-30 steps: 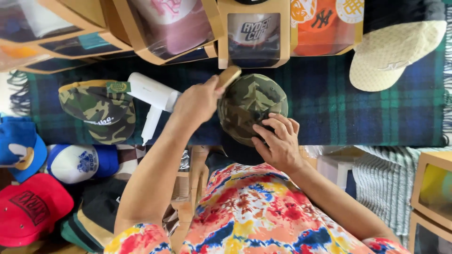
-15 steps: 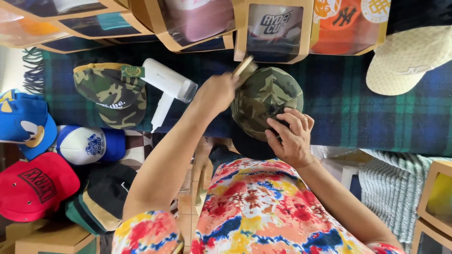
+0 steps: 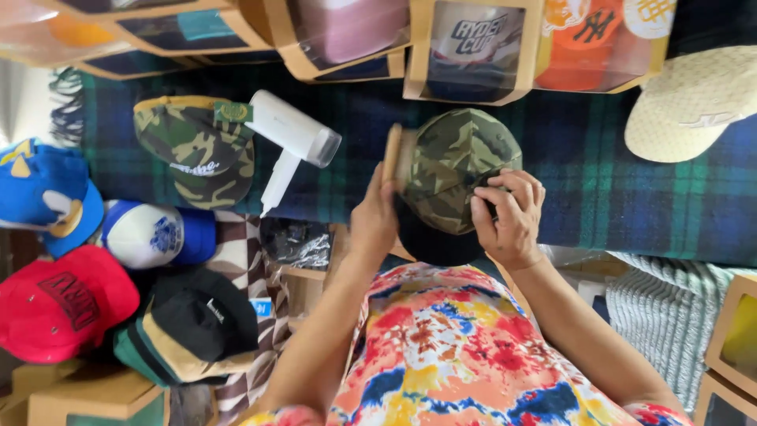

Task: Brushing a camouflage baseball cap with a wooden brush to remove dust or lint.

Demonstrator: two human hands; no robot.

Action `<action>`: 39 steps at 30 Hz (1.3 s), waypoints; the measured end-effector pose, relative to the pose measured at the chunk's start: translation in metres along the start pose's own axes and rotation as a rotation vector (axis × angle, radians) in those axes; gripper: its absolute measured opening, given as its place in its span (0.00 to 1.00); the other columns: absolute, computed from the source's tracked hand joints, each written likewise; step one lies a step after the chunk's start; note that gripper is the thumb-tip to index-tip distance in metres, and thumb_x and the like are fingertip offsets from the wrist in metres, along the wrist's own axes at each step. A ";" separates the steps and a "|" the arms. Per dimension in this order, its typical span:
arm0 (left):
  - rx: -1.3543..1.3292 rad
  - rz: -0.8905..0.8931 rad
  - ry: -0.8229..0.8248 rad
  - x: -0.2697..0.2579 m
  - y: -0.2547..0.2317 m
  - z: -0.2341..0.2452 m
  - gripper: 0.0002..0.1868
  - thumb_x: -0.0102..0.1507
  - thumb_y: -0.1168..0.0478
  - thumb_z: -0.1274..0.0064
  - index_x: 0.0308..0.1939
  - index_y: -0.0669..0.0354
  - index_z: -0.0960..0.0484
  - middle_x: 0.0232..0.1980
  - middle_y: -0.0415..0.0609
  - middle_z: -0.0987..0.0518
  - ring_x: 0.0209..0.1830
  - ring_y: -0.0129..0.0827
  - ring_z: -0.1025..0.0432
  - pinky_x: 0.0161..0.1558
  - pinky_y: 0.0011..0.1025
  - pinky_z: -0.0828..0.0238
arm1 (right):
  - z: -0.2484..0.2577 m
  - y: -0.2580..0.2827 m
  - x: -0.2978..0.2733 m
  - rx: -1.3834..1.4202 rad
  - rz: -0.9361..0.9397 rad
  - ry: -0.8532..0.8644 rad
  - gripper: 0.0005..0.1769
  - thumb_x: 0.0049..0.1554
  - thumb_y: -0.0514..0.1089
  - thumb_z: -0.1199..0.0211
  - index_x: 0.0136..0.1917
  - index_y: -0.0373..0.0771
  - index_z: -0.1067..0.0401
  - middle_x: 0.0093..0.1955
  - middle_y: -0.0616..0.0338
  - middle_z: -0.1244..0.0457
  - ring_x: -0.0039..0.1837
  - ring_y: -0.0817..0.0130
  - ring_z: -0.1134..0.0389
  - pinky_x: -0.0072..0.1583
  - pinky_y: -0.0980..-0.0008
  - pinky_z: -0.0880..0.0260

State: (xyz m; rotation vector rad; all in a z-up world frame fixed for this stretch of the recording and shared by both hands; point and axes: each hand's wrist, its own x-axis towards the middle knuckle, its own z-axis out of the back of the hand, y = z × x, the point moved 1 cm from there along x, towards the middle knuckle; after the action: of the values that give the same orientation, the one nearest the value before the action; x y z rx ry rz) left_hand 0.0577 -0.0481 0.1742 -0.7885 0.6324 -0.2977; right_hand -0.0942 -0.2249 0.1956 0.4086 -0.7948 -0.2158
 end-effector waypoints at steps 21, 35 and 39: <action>-0.082 0.060 -0.019 -0.058 -0.009 0.004 0.33 0.70 0.37 0.69 0.79 0.30 0.46 0.51 0.74 0.19 0.52 0.72 0.26 0.50 0.61 0.27 | -0.007 -0.004 -0.002 0.028 0.015 0.004 0.04 0.62 0.39 0.35 0.47 0.37 0.29 0.53 0.53 0.41 0.67 0.41 0.38 0.68 0.48 0.41; -0.414 0.335 -0.063 -0.004 0.071 -0.017 0.21 0.70 0.35 0.63 0.46 0.45 0.30 0.33 0.59 0.22 0.28 0.49 0.31 0.29 0.40 0.36 | -0.001 0.037 0.005 0.085 -0.067 0.158 0.08 0.56 0.43 0.30 0.49 0.43 0.25 0.46 0.59 0.38 0.48 0.54 0.34 0.51 0.59 0.36; -1.059 -0.075 -0.092 -0.056 -0.034 -0.026 0.09 0.72 0.55 0.50 0.46 0.56 0.22 0.44 0.50 0.16 0.38 0.23 0.27 0.45 0.18 0.33 | -0.017 0.080 0.005 0.418 -0.191 0.525 0.28 0.56 0.45 0.35 0.67 0.35 0.36 0.53 0.43 0.35 0.43 0.39 0.29 0.41 0.49 0.27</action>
State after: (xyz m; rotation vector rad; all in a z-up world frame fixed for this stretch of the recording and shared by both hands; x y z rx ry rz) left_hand -0.0028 -0.0587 0.2088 -1.8304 0.6600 0.0366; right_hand -0.0750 -0.1499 0.2227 0.8956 -0.2759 -0.1093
